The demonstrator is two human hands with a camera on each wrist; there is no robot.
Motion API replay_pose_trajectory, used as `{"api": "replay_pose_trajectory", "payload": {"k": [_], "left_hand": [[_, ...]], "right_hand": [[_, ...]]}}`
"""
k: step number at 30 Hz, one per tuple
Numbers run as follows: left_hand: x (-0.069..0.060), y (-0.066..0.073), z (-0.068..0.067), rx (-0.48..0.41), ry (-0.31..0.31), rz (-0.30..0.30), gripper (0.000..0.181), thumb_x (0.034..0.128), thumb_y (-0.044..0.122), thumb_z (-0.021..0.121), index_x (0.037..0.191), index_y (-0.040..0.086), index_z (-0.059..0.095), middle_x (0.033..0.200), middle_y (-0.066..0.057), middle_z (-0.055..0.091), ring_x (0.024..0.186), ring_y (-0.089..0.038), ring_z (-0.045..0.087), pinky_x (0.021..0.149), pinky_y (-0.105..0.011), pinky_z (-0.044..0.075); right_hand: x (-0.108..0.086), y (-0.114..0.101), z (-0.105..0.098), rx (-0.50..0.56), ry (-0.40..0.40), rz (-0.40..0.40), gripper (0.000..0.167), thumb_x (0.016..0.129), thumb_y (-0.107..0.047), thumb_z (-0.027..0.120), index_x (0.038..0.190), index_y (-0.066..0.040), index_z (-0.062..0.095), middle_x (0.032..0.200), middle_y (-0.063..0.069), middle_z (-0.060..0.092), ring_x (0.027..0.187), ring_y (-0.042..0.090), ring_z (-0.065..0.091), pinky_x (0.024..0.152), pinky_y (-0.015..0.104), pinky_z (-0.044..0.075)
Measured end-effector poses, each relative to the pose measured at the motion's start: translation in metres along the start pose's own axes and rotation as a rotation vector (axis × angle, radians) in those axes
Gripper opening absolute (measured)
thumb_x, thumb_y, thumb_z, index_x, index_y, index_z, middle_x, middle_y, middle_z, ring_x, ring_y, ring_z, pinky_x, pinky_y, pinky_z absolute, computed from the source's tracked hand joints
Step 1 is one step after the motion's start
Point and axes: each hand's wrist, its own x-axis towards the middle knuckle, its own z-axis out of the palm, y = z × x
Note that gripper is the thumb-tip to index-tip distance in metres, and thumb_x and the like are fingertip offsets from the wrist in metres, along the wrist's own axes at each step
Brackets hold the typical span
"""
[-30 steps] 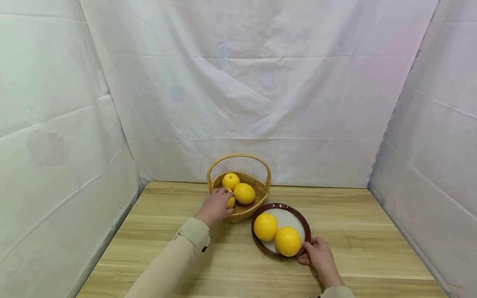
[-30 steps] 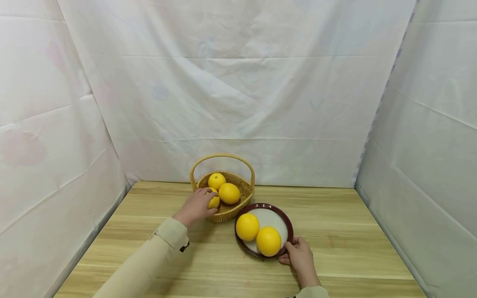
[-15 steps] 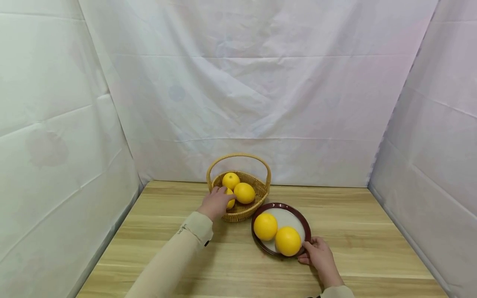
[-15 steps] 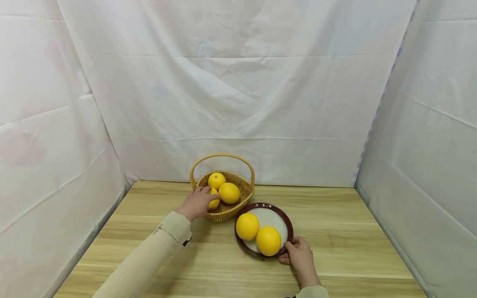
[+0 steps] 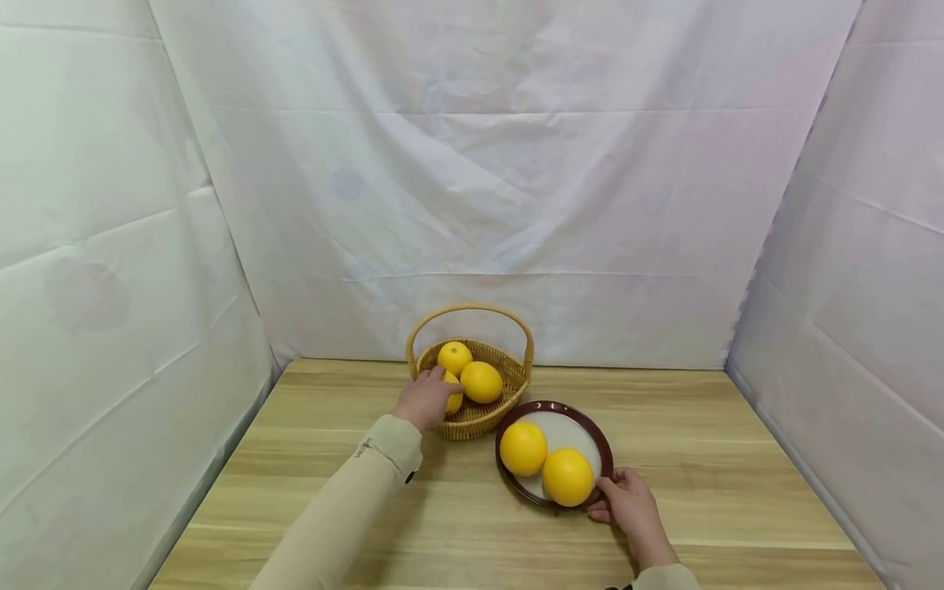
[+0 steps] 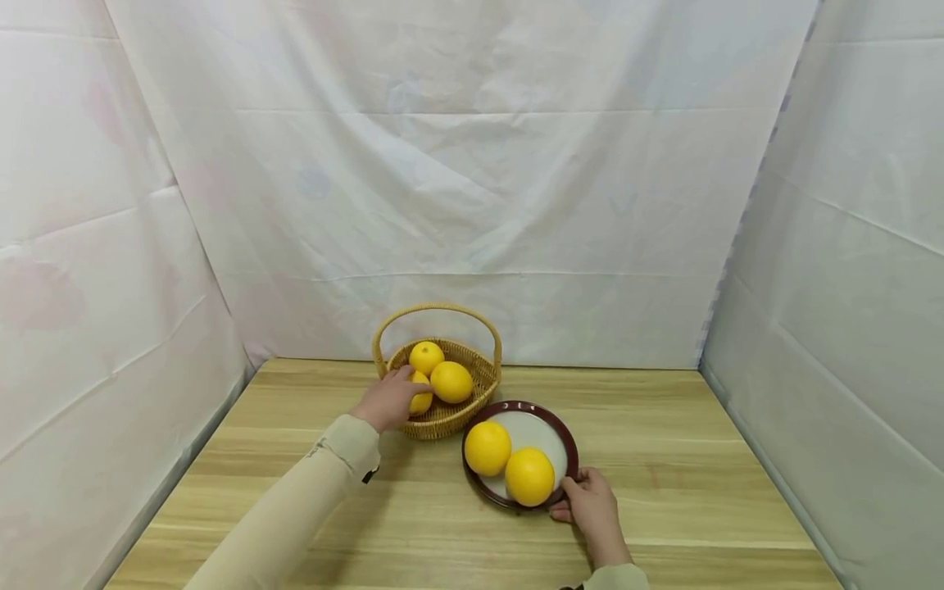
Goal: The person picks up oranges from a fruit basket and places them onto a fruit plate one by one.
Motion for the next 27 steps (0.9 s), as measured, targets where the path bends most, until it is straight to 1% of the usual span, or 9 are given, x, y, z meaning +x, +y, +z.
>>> {"api": "replay_pose_trajectory", "payload": {"k": [3,7,11,15,19,24,27], "left_hand": [[0.002,0.0,-0.001,-0.001,0.002,0.004,0.055,0.0955,-0.001,0.063,0.137,0.035,0.064,0.152,-0.018,0.045,0.132,-0.041,0.049,0.096,-0.058,0.053],[0.002,0.0,-0.003,-0.017,0.006,0.002,0.055,0.097,-0.003,0.058,0.138,0.034,0.064,0.152,-0.02,0.044,0.133,-0.043,0.048,0.098,-0.057,0.052],[0.001,-0.002,-0.003,-0.051,0.008,-0.017,0.055,0.0985,-0.003,0.056,0.139,0.034,0.063,0.152,-0.021,0.043,0.133,-0.044,0.047,0.102,-0.059,0.048],[0.0,-0.001,-0.002,-0.05,0.007,-0.04,0.057,0.0992,-0.002,0.055,0.142,0.035,0.06,0.152,-0.022,0.042,0.133,-0.044,0.046,0.102,-0.059,0.048],[0.001,0.0,0.0,-0.028,0.015,-0.054,0.058,0.0987,-0.002,0.057,0.143,0.035,0.058,0.152,-0.022,0.042,0.133,-0.044,0.046,0.102,-0.059,0.048],[0.005,0.0,0.005,-0.004,0.05,-0.059,0.056,0.0974,0.004,0.062,0.144,0.035,0.057,0.148,-0.022,0.045,0.126,-0.042,0.051,0.097,-0.057,0.051],[0.007,-0.001,0.009,0.0,0.061,-0.065,0.058,0.0956,0.006,0.065,0.145,0.035,0.055,0.145,-0.022,0.048,0.122,-0.041,0.053,0.095,-0.056,0.052]], "right_hand": [[0.0,0.0,0.0,0.0,0.001,-0.008,0.031,0.102,-0.011,0.051,0.124,0.009,0.042,0.086,0.016,0.065,0.062,0.02,0.068,0.061,0.035,0.061],[0.001,-0.001,0.0,0.002,0.0,-0.012,0.03,0.102,-0.011,0.051,0.123,0.009,0.042,0.086,0.016,0.064,0.062,0.02,0.069,0.061,0.035,0.061],[0.001,-0.001,0.001,0.005,0.0,-0.011,0.03,0.102,-0.01,0.051,0.123,0.009,0.041,0.086,0.016,0.064,0.061,0.02,0.068,0.061,0.035,0.061],[0.0,-0.001,0.002,0.007,-0.002,-0.01,0.03,0.102,-0.009,0.05,0.124,0.009,0.041,0.086,0.015,0.064,0.061,0.02,0.068,0.06,0.035,0.061],[0.0,-0.001,0.002,0.004,-0.006,-0.014,0.03,0.102,-0.009,0.05,0.125,0.009,0.041,0.086,0.015,0.065,0.061,0.02,0.068,0.06,0.035,0.061],[0.0,-0.001,0.002,0.0,-0.007,-0.02,0.031,0.102,-0.01,0.05,0.125,0.009,0.041,0.087,0.016,0.065,0.061,0.02,0.068,0.061,0.035,0.061],[-0.001,-0.001,0.002,0.002,-0.007,-0.02,0.031,0.102,-0.01,0.051,0.124,0.009,0.041,0.087,0.016,0.065,0.061,0.02,0.068,0.061,0.036,0.061]]}}
